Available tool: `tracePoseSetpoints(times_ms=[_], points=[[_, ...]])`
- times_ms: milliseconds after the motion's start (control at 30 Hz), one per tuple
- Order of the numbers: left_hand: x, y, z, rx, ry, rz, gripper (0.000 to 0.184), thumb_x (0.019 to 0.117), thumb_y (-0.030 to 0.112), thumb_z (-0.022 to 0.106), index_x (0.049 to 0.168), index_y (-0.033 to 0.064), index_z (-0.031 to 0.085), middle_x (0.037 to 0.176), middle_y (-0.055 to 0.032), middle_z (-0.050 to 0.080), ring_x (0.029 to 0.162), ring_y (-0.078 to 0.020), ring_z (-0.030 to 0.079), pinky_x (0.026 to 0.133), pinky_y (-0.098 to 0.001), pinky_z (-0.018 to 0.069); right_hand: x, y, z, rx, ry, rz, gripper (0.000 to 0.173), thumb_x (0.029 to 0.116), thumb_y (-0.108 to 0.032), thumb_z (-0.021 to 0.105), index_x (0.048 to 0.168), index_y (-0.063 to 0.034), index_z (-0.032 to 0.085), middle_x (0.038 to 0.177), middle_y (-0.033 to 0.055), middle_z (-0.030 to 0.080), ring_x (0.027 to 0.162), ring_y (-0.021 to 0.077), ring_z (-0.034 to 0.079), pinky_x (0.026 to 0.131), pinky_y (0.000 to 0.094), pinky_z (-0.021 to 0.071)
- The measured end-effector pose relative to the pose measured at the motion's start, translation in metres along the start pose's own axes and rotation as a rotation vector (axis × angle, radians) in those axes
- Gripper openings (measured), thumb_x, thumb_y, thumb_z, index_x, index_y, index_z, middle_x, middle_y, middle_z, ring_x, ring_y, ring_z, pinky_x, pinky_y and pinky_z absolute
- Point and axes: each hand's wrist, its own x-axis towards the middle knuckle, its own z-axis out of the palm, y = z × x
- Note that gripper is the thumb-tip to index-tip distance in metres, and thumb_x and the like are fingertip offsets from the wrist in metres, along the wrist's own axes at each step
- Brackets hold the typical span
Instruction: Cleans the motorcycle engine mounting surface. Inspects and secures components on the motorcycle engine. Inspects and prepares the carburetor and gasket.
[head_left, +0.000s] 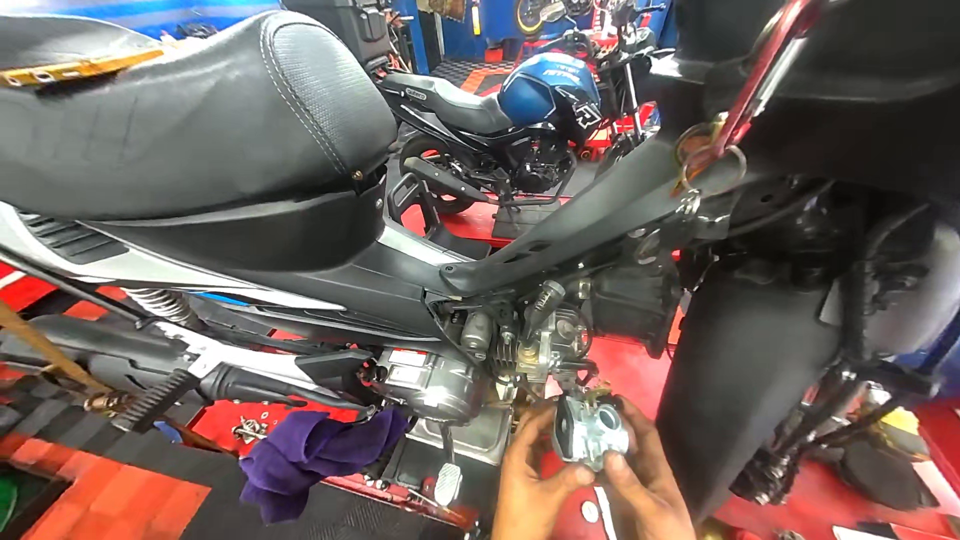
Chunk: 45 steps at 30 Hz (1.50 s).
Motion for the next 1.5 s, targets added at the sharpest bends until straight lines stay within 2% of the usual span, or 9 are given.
tracePoseSetpoints(times_ms=[333,467,567,767,867,1000,1133,1267,1500], points=[[-0.021,0.018,-0.018,-0.113,0.070,-0.043,0.077,0.0833,0.022,0.085,0.143,-0.0095,0.047,0.125,-0.0212,0.067,0.104,-0.0267,0.071,0.090,-0.0418,0.0623,0.002,-0.001,0.008,-0.189,-0.240,0.017,0.086,0.0933,-0.028,0.076,0.156,0.0021,0.025,0.145,0.0212,0.052,0.119,0.0325,0.062,0.085,0.0423,0.0619],[-0.025,0.024,-0.038,-0.074,0.158,-0.051,0.078,0.0858,0.027,0.083,0.144,-0.0101,0.046,0.125,-0.0193,0.068,0.110,-0.0244,0.070,0.096,-0.0392,0.0595,0.027,-0.027,0.011,-0.510,-0.370,0.003,0.063,0.0992,-0.036,0.067,0.146,0.0007,0.048,0.137,0.0148,0.063,0.106,0.0281,0.070,0.077,0.0401,0.0636],[-0.026,0.028,-0.052,-0.069,0.232,-0.051,0.080,0.0851,0.028,0.083,0.144,-0.0103,0.045,0.125,-0.0206,0.067,0.110,-0.0266,0.070,0.095,-0.0417,0.0600,0.054,-0.057,0.023,-0.753,-0.235,-0.223,0.034,0.1002,-0.030,0.063,0.126,-0.0094,0.068,0.118,0.0067,0.073,0.096,0.0234,0.073,0.077,0.0387,0.0640],[-0.031,0.034,-0.068,-0.054,0.316,-0.026,0.077,0.0835,0.025,0.084,0.143,-0.0081,0.048,0.125,-0.0200,0.067,0.108,-0.0281,0.070,0.092,-0.0446,0.0613,0.093,-0.093,0.036,-0.836,0.050,-0.769,0.026,0.0982,-0.017,0.066,0.120,-0.0041,0.065,0.105,0.0020,0.071,0.086,0.0113,0.070,0.075,0.0312,0.0624],[-0.034,0.034,-0.068,-0.063,0.339,-0.010,0.077,0.0833,0.023,0.084,0.143,-0.0082,0.048,0.125,-0.0194,0.067,0.107,-0.0271,0.071,0.092,-0.0435,0.0616,0.086,-0.074,0.037,-0.739,0.186,-0.693,0.019,0.0974,-0.013,0.064,0.115,-0.0055,0.063,0.087,-0.0030,0.068,0.068,0.0075,0.066,0.060,0.0254,0.0595],[-0.035,0.029,-0.067,-0.078,0.352,-0.006,0.079,0.0831,0.026,0.085,0.143,-0.0085,0.047,0.125,-0.0193,0.067,0.108,-0.0262,0.070,0.093,-0.0417,0.0612,0.070,-0.032,0.044,-0.733,0.168,-0.564,0.016,0.0949,-0.012,0.065,0.107,-0.0025,0.069,0.082,0.0020,0.072,0.065,0.0115,0.068,0.057,0.0270,0.0608],[-0.035,0.029,-0.067,-0.087,0.331,-0.012,0.078,0.0832,0.022,0.085,0.143,-0.0091,0.046,0.126,-0.0184,0.067,0.109,-0.0251,0.070,0.094,-0.0408,0.0606,0.077,-0.030,0.032,-0.698,0.476,-0.625,0.037,0.0930,-0.010,0.068,0.122,0.0033,0.050,0.096,0.0044,0.062,0.074,0.0081,0.065,0.064,0.0243,0.0594],[-0.033,0.029,-0.057,-0.072,0.289,-0.035,0.078,0.0835,0.023,0.085,0.143,-0.0092,0.046,0.127,-0.0178,0.067,0.110,-0.0241,0.070,0.095,-0.0394,0.0602,0.086,-0.027,0.022,-0.714,0.432,-0.454,0.075,0.0876,-0.020,0.076,0.147,-0.0022,0.033,0.135,0.0139,0.054,0.115,0.0171,0.062,0.090,0.0323,0.0582],[-0.015,0.031,-0.034,-0.070,0.202,-0.046,0.077,0.0803,0.027,0.088,0.139,-0.0083,0.052,0.137,-0.0205,0.057,0.114,-0.0259,0.067,0.094,-0.0393,0.0616,0.102,-0.006,0.009,-0.504,0.412,-0.217,0.055,0.1055,-0.025,0.053,0.153,-0.0062,0.033,0.130,0.0130,0.063,0.115,0.0214,0.067,0.098,0.0415,0.0591]])
